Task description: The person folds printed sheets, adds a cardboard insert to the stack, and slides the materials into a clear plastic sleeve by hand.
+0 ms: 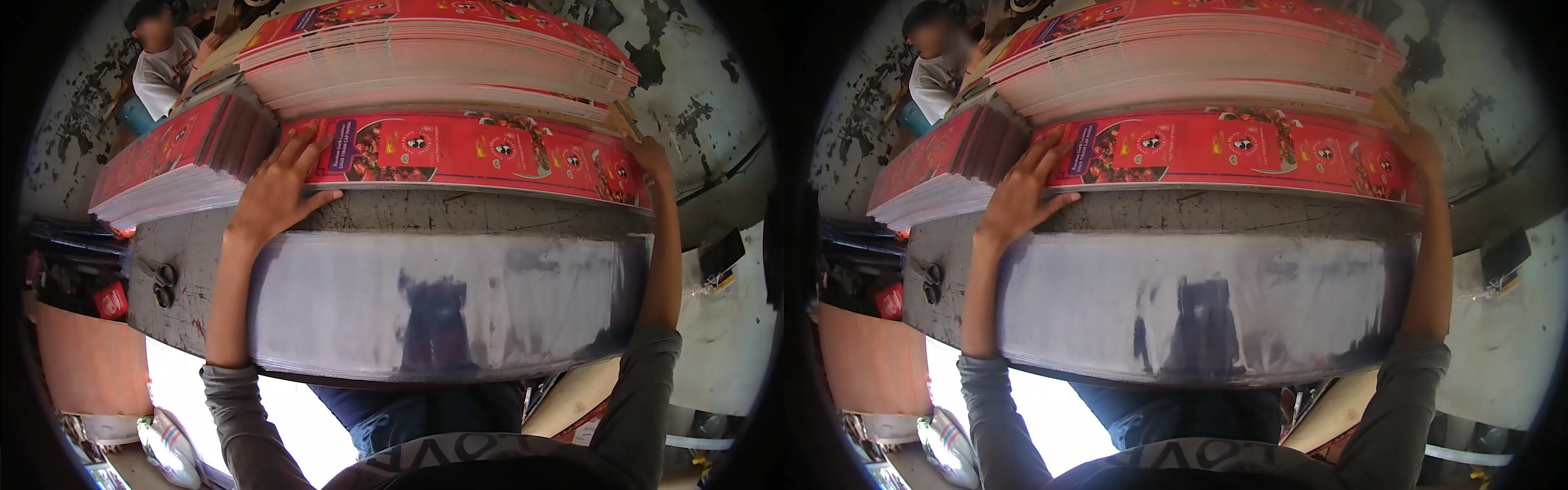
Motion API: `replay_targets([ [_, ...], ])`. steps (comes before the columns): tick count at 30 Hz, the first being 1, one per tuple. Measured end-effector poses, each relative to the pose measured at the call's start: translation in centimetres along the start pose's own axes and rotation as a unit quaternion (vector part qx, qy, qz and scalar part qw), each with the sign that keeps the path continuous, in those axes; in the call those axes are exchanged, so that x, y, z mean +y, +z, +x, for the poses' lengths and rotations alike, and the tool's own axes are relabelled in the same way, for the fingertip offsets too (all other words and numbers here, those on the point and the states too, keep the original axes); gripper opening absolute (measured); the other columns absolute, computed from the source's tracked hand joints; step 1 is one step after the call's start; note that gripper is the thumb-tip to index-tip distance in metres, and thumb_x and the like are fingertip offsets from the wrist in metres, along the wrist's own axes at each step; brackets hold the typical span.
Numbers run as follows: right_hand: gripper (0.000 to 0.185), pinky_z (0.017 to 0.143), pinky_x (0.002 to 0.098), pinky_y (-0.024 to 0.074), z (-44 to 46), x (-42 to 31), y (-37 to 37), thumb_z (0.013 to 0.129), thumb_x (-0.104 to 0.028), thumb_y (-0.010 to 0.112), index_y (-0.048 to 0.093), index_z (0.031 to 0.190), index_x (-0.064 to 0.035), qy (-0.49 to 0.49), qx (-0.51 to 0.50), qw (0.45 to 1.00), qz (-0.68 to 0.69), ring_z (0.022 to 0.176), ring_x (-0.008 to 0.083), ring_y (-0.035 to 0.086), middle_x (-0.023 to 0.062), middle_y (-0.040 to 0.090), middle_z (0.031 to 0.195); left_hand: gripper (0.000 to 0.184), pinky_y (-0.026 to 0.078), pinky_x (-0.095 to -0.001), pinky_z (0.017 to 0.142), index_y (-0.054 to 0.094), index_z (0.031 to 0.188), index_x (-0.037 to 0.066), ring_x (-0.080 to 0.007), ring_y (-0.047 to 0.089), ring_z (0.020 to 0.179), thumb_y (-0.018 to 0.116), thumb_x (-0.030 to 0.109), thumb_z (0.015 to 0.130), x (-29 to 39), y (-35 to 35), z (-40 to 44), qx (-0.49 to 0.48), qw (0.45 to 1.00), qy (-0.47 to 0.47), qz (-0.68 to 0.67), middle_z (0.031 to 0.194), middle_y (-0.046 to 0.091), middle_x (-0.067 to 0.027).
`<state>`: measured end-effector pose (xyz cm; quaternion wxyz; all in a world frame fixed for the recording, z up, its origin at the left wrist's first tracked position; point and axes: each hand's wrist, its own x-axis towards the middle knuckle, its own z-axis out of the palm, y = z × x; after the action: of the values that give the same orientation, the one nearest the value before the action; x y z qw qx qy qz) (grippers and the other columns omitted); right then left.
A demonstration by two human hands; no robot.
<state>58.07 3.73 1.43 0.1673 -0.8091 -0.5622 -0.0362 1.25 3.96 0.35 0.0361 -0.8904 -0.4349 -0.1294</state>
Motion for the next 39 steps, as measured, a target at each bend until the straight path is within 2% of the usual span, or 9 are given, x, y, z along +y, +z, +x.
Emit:
replay_targets([
  [3, 0.077, 0.043, 0.0369, 0.046, -0.3, 0.6, -1.4, 0.072, -0.065, 0.055, 0.054, 0.085, 0.0116, 0.132, -0.095, 0.986, -0.035, 0.065, 0.0302, 0.063, 0.0232, 0.06, 0.077, 0.066, 0.038, -0.0436, 0.097, 0.041, 0.128, 0.009, -0.0377, 0.038, 0.121, 0.062, 0.043, 0.076, 0.3, 0.3, 0.0, 0.018, 1.0, -0.014, 0.022, 0.133, 0.038, -0.0146],
  [6, 0.071, 0.034, 0.0315, 0.0404, -0.6, 1.1, -2.1, 0.073, -0.061, 0.057, 0.053, 0.083, 0.0095, 0.087, -0.126, 0.987, -0.057, 0.06, 0.0236, 0.061, 0.0189, 0.059, 0.073, 0.065, 0.04, -0.0445, 0.095, 0.043, 0.125, 0.008, -0.0392, 0.04, 0.119, 0.061, 0.046, 0.076, 0.5, 0.5, -0.1, 0.052, 0.998, -0.003, 0.047, 0.132, 0.04, -0.0153],
  [12, 0.056, 0.039, 0.0301, 0.0425, 0.1, 1.4, -1.7, 0.075, -0.047, 0.063, 0.051, 0.083, 0.0063, -0.02, -0.066, 0.997, -0.042, 0.055, 0.0158, 0.057, 0.0144, 0.058, 0.071, 0.062, 0.039, -0.0459, 0.095, 0.045, 0.124, 0.011, -0.0347, 0.043, 0.118, 0.066, 0.038, 0.073, 1.4, -0.6, 0.0, 0.008, 0.998, -0.057, 0.027, 0.128, 0.044, -0.0144],
  [15, 0.051, 0.04, 0.0303, 0.0423, -2.3, -2.0, -2.4, 0.074, -0.044, 0.065, 0.051, 0.081, 0.0056, -0.038, -0.082, 0.996, 0.023, 0.053, 0.0163, 0.056, 0.0136, 0.058, 0.071, 0.06, 0.034, -0.0508, 0.098, 0.046, 0.124, 0.015, -0.0327, 0.042, 0.119, 0.067, 0.033, 0.071, 1.7, -0.9, 0.1, 0.019, 0.995, -0.015, 0.102, 0.126, 0.046, -0.0132],
  [22, 0.046, 0.046, 0.0336, 0.0433, -1.2, -0.4, -0.9, 0.074, -0.041, 0.065, 0.052, 0.072, 0.0033, -0.033, -0.06, 0.998, 0.009, 0.054, 0.0197, 0.056, 0.0111, 0.056, 0.062, 0.061, 0.026, -0.0542, 0.102, 0.044, 0.127, 0.018, -0.033, 0.038, 0.122, 0.067, 0.031, 0.072, 0.7, 0.2, 0.1, 0.018, 0.999, -0.039, -0.013, 0.132, 0.041, -0.0128],
  [25, 0.048, 0.054, 0.0353, 0.0452, -1.0, -0.1, -0.4, 0.076, -0.044, 0.063, 0.054, 0.071, 0.0034, -0.15, -0.021, 0.988, -0.016, 0.058, 0.0223, 0.058, 0.0116, 0.057, 0.06, 0.064, 0.025, -0.0547, 0.102, 0.042, 0.129, 0.019, -0.0325, 0.036, 0.124, 0.068, 0.032, 0.072, 0.4, 0.5, 0.1, 0.02, 0.999, -0.036, -0.024, 0.134, 0.039, -0.0125],
  [31, 0.047, 0.059, 0.0363, 0.0422, -0.7, -1.1, -0.1, 0.079, -0.04, 0.059, 0.056, 0.091, 0.0045, -0.067, -0.067, 0.995, 0.024, 0.063, 0.0268, 0.056, 0.0213, 0.055, 0.067, 0.068, 0.02, -0.0539, 0.104, 0.039, 0.132, 0.02, -0.0308, 0.03, 0.128, 0.068, 0.032, 0.072, 0.5, 0.4, 0.2, -0.001, 0.999, -0.045, -0.017, 0.139, 0.032, -0.01],
  [34, 0.048, 0.057, 0.0353, 0.0417, -0.7, -1.5, -0.2, 0.081, -0.043, 0.056, 0.056, 0.091, 0.0042, 0.027, -0.117, 0.991, 0.054, 0.06, 0.0214, 0.054, 0.0172, 0.053, 0.063, 0.07, 0.018, -0.0528, 0.106, 0.037, 0.134, 0.02, -0.0296, 0.028, 0.13, 0.066, 0.036, 0.072, 0.4, 0.3, 0.2, -0.016, 0.999, -0.047, -0.011, 0.142, 0.029, -0.0086],
  [39, 0.045, 0.054, 0.0336, 0.0416, -1.5, -1.3, -0.2, 0.084, -0.042, 0.055, 0.059, 0.084, 0.0026, 0.093, -0.048, 0.972, 0.21, 0.057, 0.0167, 0.051, 0.0049, 0.056, 0.064, 0.072, 0.019, -0.0525, 0.105, 0.035, 0.135, 0.02, -0.0289, 0.028, 0.13, 0.06, 0.047, 0.074, 0.1, 0.8, 0.2, -0.021, 0.999, -0.037, 0.02, 0.142, 0.029, -0.0084],
])
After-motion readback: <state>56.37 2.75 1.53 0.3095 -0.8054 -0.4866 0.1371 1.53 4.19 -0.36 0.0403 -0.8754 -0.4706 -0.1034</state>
